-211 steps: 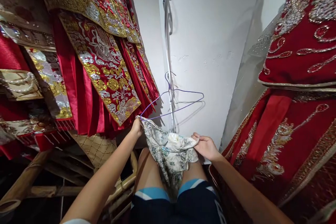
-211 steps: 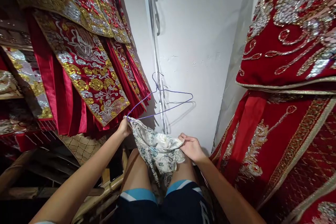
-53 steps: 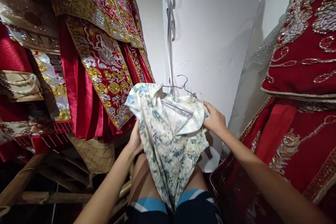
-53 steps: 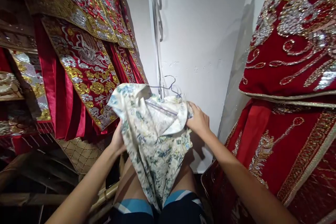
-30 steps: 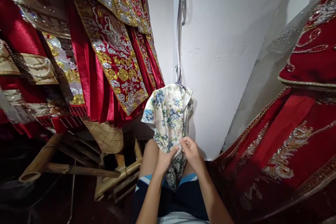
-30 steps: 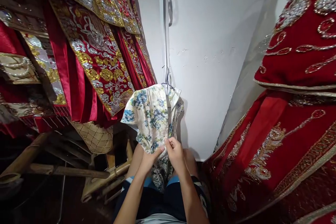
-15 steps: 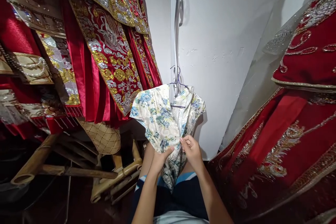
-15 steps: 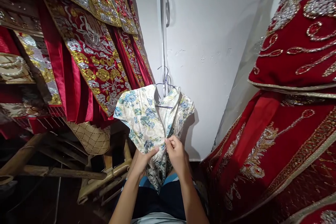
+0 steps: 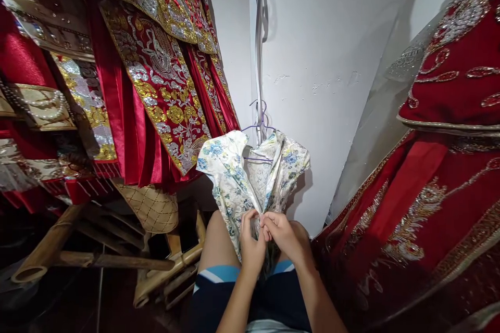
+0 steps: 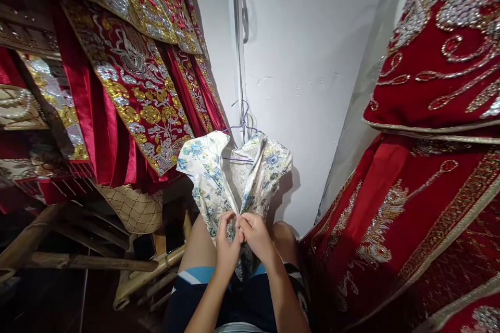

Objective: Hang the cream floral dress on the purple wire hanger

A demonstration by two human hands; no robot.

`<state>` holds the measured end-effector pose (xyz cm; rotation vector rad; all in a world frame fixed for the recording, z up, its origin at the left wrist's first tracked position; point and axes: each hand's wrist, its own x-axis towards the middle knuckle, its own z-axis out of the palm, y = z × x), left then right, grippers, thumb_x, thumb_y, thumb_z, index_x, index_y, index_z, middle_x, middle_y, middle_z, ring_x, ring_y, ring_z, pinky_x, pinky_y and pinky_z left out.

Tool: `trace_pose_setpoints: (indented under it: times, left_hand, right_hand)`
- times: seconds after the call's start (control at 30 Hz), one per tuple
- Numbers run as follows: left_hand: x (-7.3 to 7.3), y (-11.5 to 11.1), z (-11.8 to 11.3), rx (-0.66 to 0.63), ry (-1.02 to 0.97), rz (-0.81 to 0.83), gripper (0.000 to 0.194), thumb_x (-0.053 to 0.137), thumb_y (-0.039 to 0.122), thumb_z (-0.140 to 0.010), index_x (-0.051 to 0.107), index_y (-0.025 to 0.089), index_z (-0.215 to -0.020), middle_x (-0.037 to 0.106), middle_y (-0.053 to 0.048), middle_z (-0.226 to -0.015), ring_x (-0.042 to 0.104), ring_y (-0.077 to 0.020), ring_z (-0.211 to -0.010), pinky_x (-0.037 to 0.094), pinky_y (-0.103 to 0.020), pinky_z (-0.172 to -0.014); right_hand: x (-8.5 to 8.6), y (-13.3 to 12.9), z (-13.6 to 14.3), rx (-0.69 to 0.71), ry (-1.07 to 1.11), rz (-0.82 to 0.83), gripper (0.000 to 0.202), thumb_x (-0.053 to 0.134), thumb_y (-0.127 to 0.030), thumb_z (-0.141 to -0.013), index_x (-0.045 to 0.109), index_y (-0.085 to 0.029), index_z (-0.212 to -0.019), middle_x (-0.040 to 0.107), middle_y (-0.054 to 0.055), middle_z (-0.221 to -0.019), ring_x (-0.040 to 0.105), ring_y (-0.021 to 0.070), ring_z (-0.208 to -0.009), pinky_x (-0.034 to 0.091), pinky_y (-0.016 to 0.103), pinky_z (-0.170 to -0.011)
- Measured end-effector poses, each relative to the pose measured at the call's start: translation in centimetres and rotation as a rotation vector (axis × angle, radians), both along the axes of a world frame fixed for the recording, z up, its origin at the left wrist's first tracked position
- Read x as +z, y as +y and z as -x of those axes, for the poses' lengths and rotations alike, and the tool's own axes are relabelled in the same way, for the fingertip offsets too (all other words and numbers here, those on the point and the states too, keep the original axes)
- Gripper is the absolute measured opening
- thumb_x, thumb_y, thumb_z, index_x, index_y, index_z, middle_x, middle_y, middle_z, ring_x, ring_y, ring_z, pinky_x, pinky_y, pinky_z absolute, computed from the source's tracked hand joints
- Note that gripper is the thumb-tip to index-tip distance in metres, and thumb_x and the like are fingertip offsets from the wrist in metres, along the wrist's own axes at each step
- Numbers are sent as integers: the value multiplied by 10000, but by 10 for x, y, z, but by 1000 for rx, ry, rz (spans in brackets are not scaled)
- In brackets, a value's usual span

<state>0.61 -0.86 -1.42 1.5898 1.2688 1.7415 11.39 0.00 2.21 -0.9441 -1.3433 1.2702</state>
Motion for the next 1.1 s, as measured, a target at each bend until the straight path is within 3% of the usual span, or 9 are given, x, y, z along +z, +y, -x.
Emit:
trace_pose_setpoints:
  times: [0.17, 0.33, 0.6, 0.7, 0.97, 1.1]
  left_hand:
    - [8, 2, 2, -92, 37, 81, 137, 558, 288, -895, 654, 226, -969, 699, -69, -931, 658, -268, -928, 495, -360, -847]
    - [22, -2, 9, -123, 126, 34, 184, 526, 297, -929, 642, 248, -795, 670, -44, -790, 632, -241, -793, 475, -327, -750]
    - [7, 2, 14, -154, 163, 17, 161, 549, 278, -915, 647, 223, -801, 651, -38, -768, 610, -219, -745, 459, -301, -702]
    - [2, 2, 13, -134, 187, 12, 158, 543, 273, -908, 622, 198, -794, 631, -32, -751, 584, -198, -714, 438, -280, -673]
    - [-6, 0, 12, -255, 207, 144, 179, 535, 303, -892, 536, 186, -757, 473, 8, -666, 486, -158, -638, 356, -243, -600]
    - [-12, 4, 29, -284, 226, 187, 186, 538, 315, -886, 519, 189, -751, 432, 21, -642, 446, -146, -602, 333, -237, -575]
  right_hand:
    - [11, -4, 1, 18, 31, 32, 293, 626, -456, -835, 656, -187, -721, 548, -29, -433, 450, 120, -413, 329, 249, -472]
    - [22, 0, -3, -22, 41, 102, 377, 692, -534, -766, 682, -167, -679, 527, -27, -411, 422, 101, -384, 316, 237, -434]
    - [40, 8, -7, -117, 62, 80, 433, 737, -581, -707, 682, -157, -640, 522, -29, -402, 391, 78, -375, 287, 225, -419]
    - [63, 28, -13, -151, 90, 28, 408, 772, -553, -700, 703, -152, -661, 555, -22, -434, 409, 72, -389, 297, 211, -410]
    - [155, 116, -25, -239, 198, -17, 223, 752, -280, -775, 649, -147, -628, 521, -40, -435, 368, 37, -355, 244, 162, -339]
    - [178, 121, -23, -260, 212, -68, 190, 679, -245, -829, 647, -143, -672, 509, -51, -430, 350, 36, -345, 231, 156, -329]
